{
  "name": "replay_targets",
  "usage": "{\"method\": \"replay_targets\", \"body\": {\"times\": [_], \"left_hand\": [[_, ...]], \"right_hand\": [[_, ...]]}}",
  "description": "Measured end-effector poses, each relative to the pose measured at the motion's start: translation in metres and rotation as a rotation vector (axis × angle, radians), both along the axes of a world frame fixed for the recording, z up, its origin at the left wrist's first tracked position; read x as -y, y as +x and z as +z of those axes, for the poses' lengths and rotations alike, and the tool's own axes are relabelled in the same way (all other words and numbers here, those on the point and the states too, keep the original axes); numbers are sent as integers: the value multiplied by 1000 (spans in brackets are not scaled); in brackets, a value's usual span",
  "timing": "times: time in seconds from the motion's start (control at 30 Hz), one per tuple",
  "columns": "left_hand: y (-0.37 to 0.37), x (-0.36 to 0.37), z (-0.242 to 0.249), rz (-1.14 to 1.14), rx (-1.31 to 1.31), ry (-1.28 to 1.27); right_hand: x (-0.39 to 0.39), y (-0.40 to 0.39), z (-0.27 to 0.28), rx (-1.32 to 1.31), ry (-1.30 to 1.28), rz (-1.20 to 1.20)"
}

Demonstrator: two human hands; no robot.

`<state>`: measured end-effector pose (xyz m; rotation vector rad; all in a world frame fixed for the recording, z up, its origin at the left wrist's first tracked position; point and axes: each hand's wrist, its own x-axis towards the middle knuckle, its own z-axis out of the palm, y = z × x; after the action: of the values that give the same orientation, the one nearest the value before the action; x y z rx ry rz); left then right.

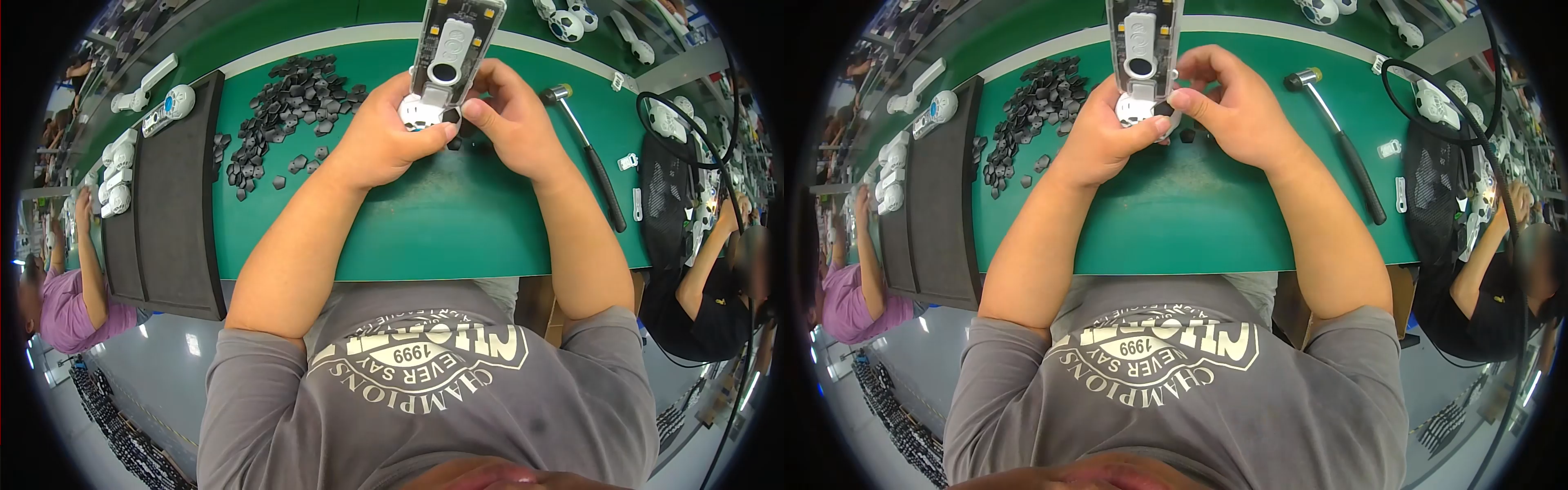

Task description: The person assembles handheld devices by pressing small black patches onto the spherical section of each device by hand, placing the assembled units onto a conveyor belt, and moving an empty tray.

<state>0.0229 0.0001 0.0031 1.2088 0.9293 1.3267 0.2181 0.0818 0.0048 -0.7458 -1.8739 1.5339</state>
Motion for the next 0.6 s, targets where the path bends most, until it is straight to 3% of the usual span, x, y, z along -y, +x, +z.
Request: {"method": "replay_targets", "body": {"times": [0.07, 0.2, 0.3, 0.6], "left_hand": [[-2, -2, -2, -10, -24, 7], [-5, 2, -2, -60, -92, 31], [-4, 6, 7, -117, -131, 73], [-6, 6, 6, 0, -263, 157]], "right_hand": [[1, -3, -2, -162, -102, 92], [4, -3, 2, -113, -160, 236], [8, 1, 10, -108, -139, 245], [17, -6, 10, -155, -71, 186]]}}
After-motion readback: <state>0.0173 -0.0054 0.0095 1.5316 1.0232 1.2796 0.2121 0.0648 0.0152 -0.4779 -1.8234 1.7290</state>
